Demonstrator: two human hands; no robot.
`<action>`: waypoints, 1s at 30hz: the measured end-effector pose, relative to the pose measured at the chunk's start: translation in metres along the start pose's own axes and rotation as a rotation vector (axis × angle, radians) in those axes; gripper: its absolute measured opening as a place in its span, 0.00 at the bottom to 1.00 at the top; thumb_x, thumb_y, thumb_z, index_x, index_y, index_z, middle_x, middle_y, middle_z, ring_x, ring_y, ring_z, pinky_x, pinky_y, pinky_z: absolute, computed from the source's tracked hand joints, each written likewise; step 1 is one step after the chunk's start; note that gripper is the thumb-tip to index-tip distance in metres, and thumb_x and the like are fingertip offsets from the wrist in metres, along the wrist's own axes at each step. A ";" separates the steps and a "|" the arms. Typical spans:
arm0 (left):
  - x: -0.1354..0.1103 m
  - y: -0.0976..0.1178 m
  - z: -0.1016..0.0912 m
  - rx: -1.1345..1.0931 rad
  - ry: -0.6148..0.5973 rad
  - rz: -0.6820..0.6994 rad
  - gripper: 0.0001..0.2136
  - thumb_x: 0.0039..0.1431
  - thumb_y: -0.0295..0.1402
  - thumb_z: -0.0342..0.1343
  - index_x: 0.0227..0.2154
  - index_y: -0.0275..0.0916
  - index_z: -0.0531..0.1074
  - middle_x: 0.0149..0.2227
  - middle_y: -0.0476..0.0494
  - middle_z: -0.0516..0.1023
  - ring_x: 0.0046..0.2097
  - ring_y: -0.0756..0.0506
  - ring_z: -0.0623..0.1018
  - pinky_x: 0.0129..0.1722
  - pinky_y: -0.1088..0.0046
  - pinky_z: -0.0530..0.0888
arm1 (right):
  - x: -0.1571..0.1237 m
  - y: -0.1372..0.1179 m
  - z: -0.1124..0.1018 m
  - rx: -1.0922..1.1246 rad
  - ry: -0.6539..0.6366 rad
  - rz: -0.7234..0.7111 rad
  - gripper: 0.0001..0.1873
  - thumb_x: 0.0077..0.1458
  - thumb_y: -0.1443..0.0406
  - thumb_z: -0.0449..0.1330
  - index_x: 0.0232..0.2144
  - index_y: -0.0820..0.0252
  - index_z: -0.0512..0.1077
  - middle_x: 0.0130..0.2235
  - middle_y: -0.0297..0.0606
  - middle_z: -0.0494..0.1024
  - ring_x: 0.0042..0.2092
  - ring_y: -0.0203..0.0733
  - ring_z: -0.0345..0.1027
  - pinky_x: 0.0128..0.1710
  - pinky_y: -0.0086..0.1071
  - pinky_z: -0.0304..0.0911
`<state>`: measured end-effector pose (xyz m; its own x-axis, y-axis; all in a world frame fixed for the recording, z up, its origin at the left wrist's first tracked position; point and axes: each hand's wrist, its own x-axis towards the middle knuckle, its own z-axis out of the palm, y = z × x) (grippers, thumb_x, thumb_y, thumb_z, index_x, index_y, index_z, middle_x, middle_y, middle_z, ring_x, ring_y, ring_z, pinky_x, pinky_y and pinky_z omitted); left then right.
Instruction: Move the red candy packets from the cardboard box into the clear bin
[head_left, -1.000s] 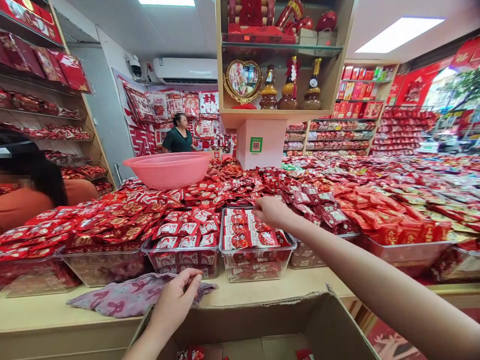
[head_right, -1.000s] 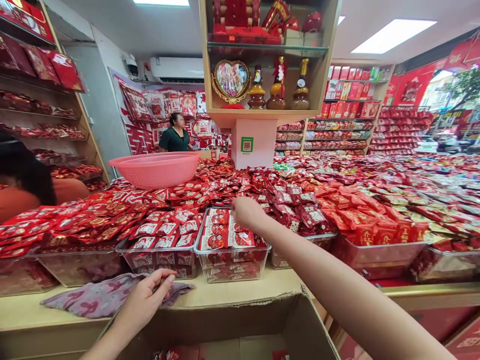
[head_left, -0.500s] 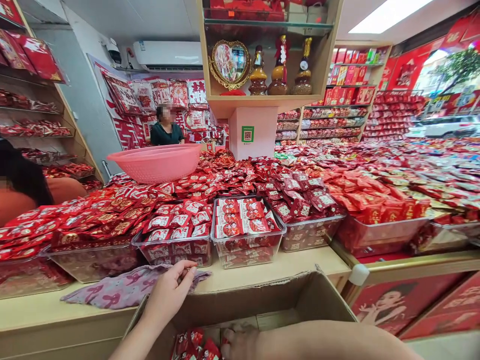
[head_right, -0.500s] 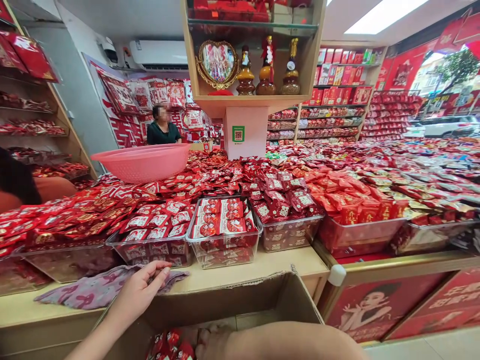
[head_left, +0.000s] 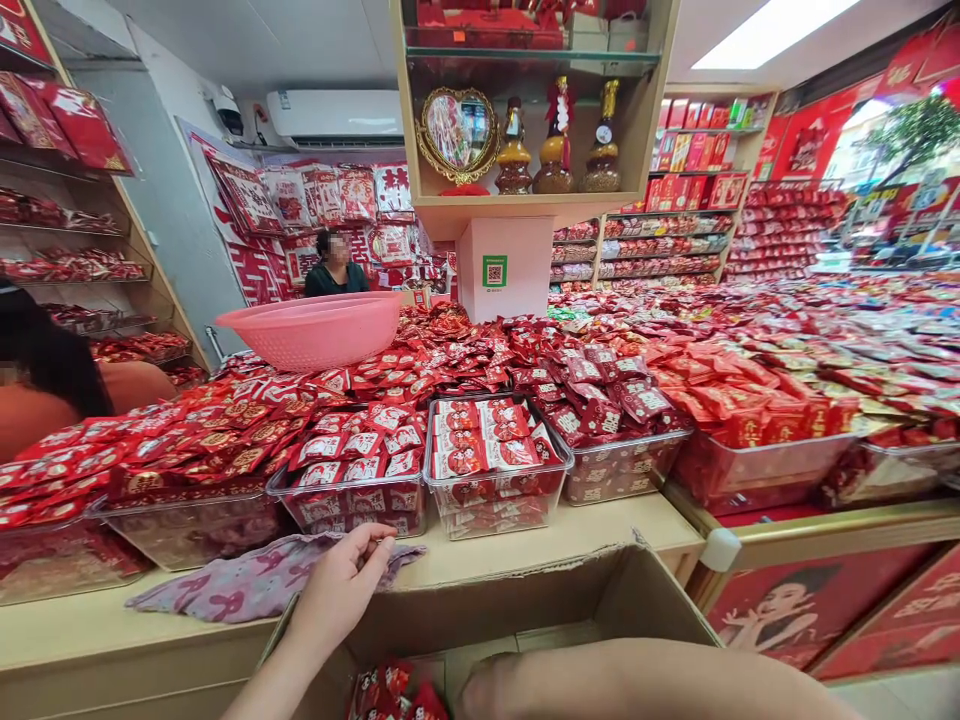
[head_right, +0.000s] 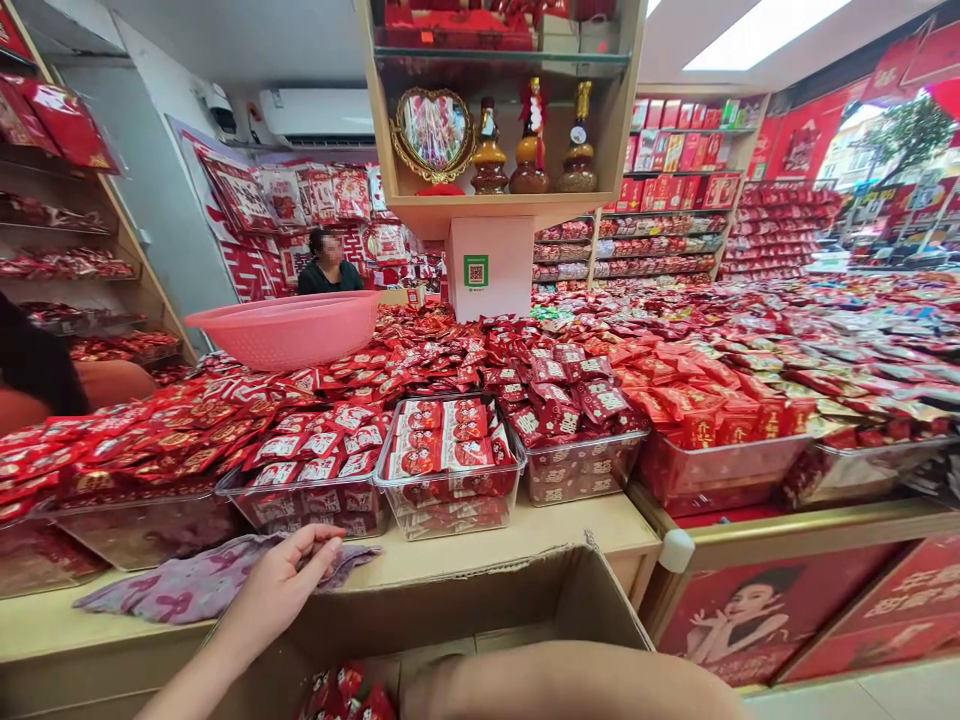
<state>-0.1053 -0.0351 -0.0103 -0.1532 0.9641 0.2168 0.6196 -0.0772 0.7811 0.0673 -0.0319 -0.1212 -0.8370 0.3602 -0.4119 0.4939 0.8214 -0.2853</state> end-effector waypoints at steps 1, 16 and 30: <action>0.000 0.001 -0.001 -0.026 0.002 -0.003 0.13 0.47 0.43 0.52 0.30 0.40 0.72 0.25 0.49 0.74 0.27 0.47 0.73 0.27 0.74 0.69 | -0.011 -0.006 -0.016 -0.083 -0.070 -0.004 0.06 0.40 0.72 0.56 0.23 0.64 0.72 0.21 0.41 0.72 0.21 0.40 0.64 0.15 0.28 0.54; -0.037 0.062 0.029 -0.451 -0.134 -0.126 0.14 0.51 0.44 0.50 0.35 0.40 0.69 0.24 0.52 0.71 0.25 0.49 0.71 0.22 0.77 0.71 | -0.079 -0.001 -0.108 1.256 0.614 -0.100 0.22 0.44 0.48 0.54 0.28 0.63 0.60 0.22 0.31 0.66 0.20 0.29 0.60 0.18 0.22 0.56; -0.043 0.059 0.037 -0.462 -0.023 -0.110 0.14 0.51 0.46 0.49 0.33 0.40 0.68 0.17 0.55 0.66 0.19 0.51 0.67 0.17 0.77 0.70 | -0.066 -0.020 -0.089 1.314 0.909 -0.076 0.25 0.52 0.47 0.41 0.23 0.61 0.59 0.19 0.31 0.61 0.19 0.30 0.56 0.17 0.24 0.54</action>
<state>-0.0340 -0.0719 0.0051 -0.1786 0.9779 0.1091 0.1921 -0.0741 0.9786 0.0918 -0.0327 -0.0113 -0.4866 0.8641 0.1286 -0.1050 0.0883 -0.9905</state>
